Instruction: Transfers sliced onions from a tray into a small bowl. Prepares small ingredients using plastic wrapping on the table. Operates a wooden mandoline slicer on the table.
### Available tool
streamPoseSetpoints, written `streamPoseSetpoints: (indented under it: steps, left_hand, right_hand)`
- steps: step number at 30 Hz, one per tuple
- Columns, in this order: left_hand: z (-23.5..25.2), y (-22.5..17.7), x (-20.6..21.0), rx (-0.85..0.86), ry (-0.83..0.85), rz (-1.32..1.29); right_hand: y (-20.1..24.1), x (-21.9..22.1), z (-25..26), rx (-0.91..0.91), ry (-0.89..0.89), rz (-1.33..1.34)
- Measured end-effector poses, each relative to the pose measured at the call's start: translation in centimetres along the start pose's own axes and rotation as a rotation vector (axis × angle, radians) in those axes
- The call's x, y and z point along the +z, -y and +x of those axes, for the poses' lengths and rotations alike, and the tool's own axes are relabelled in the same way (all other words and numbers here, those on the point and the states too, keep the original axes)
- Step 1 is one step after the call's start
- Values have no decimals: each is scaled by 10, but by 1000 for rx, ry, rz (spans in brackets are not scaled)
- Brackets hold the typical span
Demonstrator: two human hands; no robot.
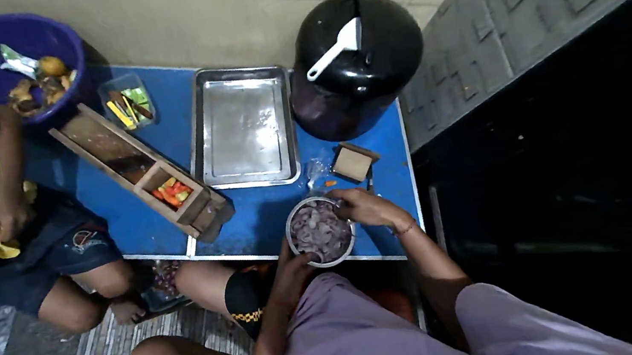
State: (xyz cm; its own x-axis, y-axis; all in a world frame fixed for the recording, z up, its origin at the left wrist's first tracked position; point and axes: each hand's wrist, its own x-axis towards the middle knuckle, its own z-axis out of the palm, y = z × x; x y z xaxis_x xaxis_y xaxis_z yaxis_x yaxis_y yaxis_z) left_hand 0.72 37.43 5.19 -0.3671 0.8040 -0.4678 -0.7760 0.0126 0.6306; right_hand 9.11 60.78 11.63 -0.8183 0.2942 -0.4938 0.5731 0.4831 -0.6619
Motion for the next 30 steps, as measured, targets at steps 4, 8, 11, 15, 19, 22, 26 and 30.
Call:
streamPoseSetpoints:
  steps: [4, 8, 11, 15, 19, 22, 26, 30]
  left_hand:
    - [10, 5, 12, -117, 157, 38]
    - [18, 12, 14, -126, 298, 193]
    - [19, 12, 12, -124, 301, 184]
    - [18, 11, 9, -113, 294, 125]
    - [18, 13, 4, -91, 272, 92]
    - [17, 14, -3, -74, 251, 63]
    - [11, 10, -10, -41, 202, 70]
    - [-3, -6, -24, 31, 73, 172]
  right_hand:
    - [-31, -7, -18, 105, -43, 48]
    - [-71, -17, -34, 213, -109, 91]
    - [-101, -23, -46, 285, -148, 130]
    - [-122, -24, -58, 341, -153, 128]
    - [-130, -19, -55, 369, -102, 124]
    - [-134, -18, -50, 344, -115, 131]
    - [-136, -20, -49, 338, -173, 157]
    - [-111, -24, -55, 353, -205, 183]
